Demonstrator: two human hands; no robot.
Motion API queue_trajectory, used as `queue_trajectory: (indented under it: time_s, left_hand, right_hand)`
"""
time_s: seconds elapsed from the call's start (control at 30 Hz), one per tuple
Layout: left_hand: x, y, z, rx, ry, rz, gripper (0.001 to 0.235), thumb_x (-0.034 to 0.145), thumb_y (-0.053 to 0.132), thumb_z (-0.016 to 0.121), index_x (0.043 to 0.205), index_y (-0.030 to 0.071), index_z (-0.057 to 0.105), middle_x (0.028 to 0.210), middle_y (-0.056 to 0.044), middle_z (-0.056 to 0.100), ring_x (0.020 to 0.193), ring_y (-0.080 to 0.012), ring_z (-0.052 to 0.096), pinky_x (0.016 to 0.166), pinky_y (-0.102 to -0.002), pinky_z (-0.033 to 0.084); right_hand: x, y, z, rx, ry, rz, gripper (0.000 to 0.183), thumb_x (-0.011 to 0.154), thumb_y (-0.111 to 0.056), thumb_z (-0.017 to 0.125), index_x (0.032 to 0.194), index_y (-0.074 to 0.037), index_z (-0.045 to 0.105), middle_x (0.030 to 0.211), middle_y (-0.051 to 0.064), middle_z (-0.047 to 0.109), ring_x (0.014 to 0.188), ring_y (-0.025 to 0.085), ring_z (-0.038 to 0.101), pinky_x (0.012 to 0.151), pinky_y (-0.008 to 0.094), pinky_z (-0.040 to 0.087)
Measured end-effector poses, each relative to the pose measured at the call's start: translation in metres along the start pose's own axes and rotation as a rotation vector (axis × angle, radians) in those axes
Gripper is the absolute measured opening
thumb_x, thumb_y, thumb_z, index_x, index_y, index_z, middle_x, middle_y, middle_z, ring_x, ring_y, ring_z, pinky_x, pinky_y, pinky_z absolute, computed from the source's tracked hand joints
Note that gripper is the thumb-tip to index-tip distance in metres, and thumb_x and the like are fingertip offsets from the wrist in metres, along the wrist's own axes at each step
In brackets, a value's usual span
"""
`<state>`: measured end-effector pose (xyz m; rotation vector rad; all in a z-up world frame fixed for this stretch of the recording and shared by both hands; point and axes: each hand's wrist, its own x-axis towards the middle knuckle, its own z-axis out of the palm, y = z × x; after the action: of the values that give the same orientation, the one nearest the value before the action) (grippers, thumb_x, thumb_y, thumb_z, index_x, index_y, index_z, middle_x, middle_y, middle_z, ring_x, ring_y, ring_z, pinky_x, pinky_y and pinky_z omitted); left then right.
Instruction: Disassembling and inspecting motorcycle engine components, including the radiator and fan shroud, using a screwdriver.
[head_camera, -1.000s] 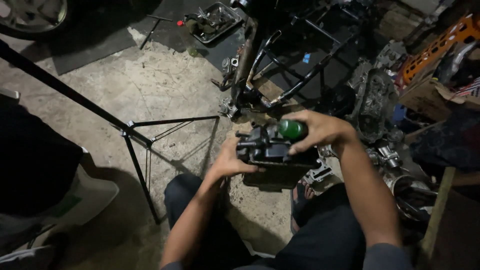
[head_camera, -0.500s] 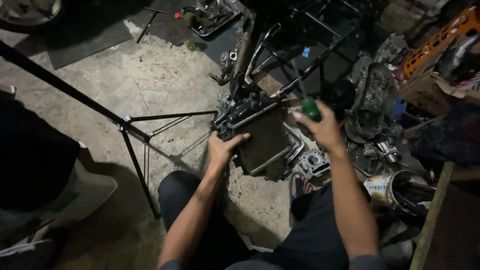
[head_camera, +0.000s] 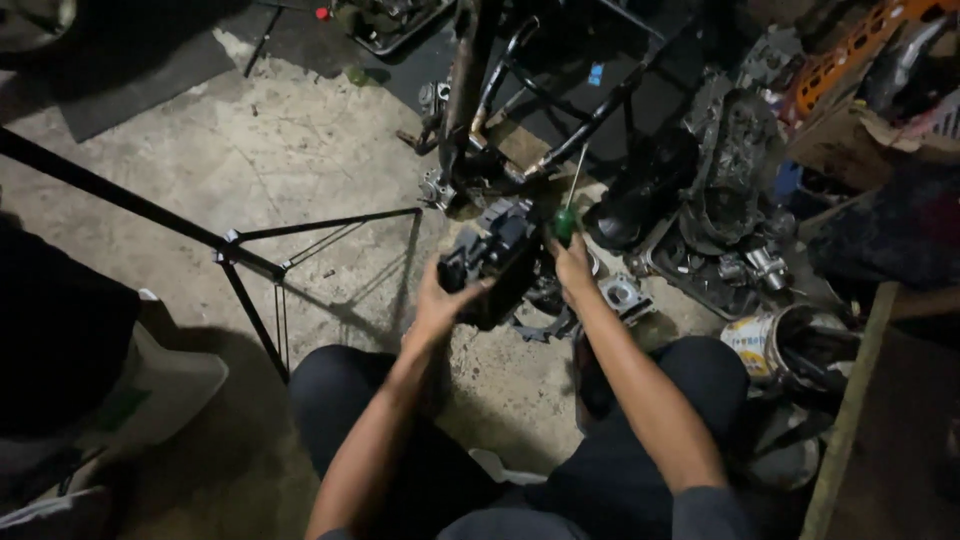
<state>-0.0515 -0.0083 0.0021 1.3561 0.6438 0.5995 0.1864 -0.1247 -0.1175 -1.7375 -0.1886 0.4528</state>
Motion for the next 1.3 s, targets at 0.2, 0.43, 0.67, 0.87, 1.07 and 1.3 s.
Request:
queue_trajectory:
  time_s: [0.2,0.43,0.67,0.87,1.07,1.3]
  left_hand:
    - [0.004,0.018,-0.029,-0.411,-0.399,-0.202,0.069,0.101,0.035,0.056,0.161,0.008,0.038,0.114,-0.005,0.068,0.117,-0.0104,0.061,0.105,-0.025,0.046]
    - [0.010,-0.010,-0.016,0.306,-0.445,-0.360,0.108,0.077,0.055,0.082,0.155,-0.003,0.036,0.140,-0.038,0.053,0.132,-0.0485,0.054,0.111,-0.055,0.041]
    - [0.029,-0.058,-0.009,0.764,-0.440,-0.281,0.131,0.051,0.064,0.097,0.157,0.020,0.034,0.142,-0.018,0.060,0.132,-0.0396,0.057,0.111,-0.054,0.047]
    - [0.050,-0.142,-0.021,0.680,-0.360,-0.232,0.117,0.054,0.047,0.100,0.152,0.013,0.045,0.137,-0.013,0.065,0.128,-0.0351,0.061,0.105,-0.050,0.053]
    - [0.061,-0.214,-0.031,0.836,-0.457,-0.251,0.111,0.054,0.051,0.095,0.150,0.027,0.046,0.136,-0.001,0.065,0.128,-0.0289,0.061,0.108,-0.050,0.051]
    - [0.057,-0.221,-0.037,0.986,-0.583,-0.316,0.113,0.069,0.051,0.086,0.161,0.022,0.027,0.143,-0.012,0.062,0.135,-0.0377,0.056,0.115,-0.056,0.045]
  right_hand:
    - [0.024,0.027,-0.011,0.128,-0.122,-0.182,0.031,0.097,-0.014,0.066,0.126,-0.006,0.068,0.122,0.018,0.068,0.118,0.028,0.061,0.110,0.049,0.041]
    - [-0.010,0.037,-0.014,-0.130,-0.405,-0.230,0.049,0.088,-0.029,0.086,0.130,-0.013,0.066,0.123,0.009,0.071,0.119,0.024,0.062,0.107,0.047,0.046]
    - [-0.034,0.039,-0.016,-0.163,-0.429,-0.263,0.050,0.088,-0.025,0.086,0.131,-0.012,0.063,0.125,0.008,0.070,0.123,0.023,0.059,0.109,0.048,0.044]
    - [-0.024,0.106,-0.001,-0.117,-0.385,-0.006,0.058,0.092,-0.043,0.085,0.136,-0.015,0.062,0.131,0.011,0.068,0.126,0.027,0.060,0.110,0.049,0.046]
    - [-0.035,0.147,0.009,-0.117,-0.371,0.240,0.071,0.089,-0.052,0.086,0.143,-0.016,0.059,0.144,0.010,0.060,0.137,0.027,0.053,0.116,0.049,0.042]
    - [-0.046,0.163,0.021,-0.092,-0.289,0.264,0.044,0.084,-0.045,0.089,0.107,-0.013,0.071,0.100,0.004,0.069,0.102,0.020,0.063,0.092,0.040,0.049]
